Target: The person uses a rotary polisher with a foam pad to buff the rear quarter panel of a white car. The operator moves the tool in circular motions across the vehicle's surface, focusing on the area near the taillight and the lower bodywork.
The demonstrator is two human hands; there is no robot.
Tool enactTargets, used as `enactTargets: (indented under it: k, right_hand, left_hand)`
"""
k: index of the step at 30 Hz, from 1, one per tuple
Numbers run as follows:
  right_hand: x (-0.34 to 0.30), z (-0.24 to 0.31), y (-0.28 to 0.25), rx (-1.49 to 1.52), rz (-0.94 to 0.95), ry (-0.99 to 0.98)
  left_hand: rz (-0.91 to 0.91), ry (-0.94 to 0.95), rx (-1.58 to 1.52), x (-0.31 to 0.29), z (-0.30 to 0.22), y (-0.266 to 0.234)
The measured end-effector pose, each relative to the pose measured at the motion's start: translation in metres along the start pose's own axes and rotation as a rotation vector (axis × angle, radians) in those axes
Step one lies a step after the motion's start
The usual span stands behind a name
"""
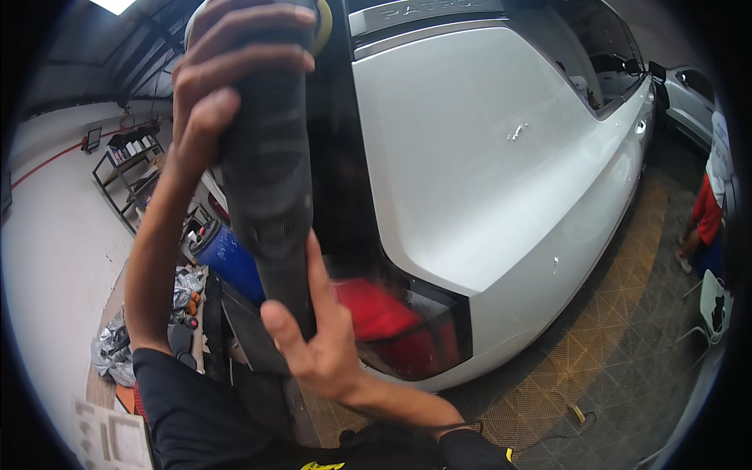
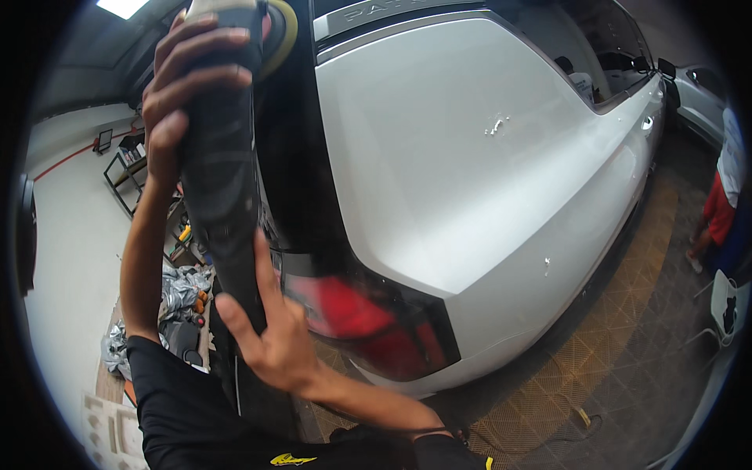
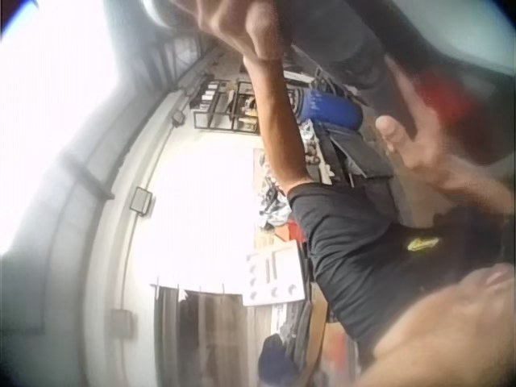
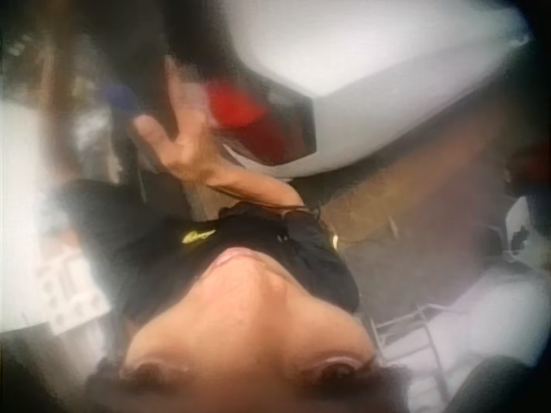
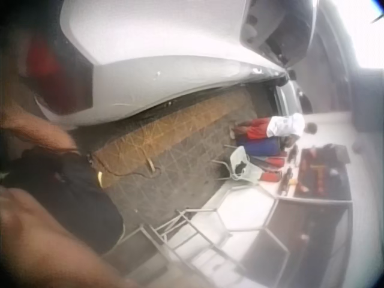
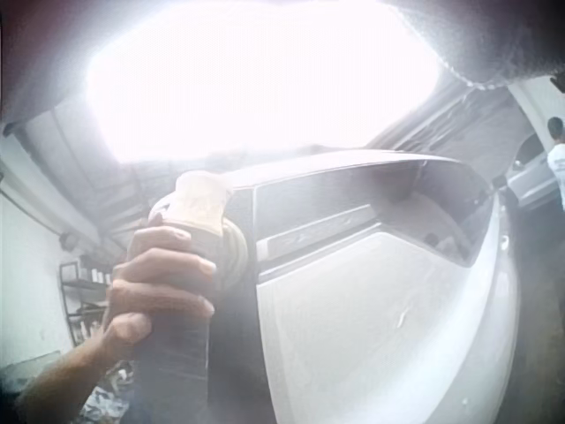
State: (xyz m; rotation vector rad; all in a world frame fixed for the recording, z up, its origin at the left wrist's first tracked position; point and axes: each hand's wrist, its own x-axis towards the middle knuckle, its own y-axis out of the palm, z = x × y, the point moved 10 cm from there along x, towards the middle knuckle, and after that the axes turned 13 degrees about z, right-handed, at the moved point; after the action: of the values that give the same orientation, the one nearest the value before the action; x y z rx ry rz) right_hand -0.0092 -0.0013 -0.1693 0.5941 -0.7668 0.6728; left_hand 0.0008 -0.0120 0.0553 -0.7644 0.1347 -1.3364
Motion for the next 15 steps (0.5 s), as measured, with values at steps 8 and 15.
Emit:
enactTargets:
  k: [8, 15]
  right_hand:
    - [-0.056, -0.013, 0.028, -0.039, -0.104, -0.08]
    - [0.004, -0.014, -0.002, 0.125, 0.033, 0.037]
  left_hand:
    - [0.109, 0.108, -0.124, -0.023, -0.044, 0.017]
    - [0.041, -0.028, 0.064, 0.0, 0.001, 0.003]
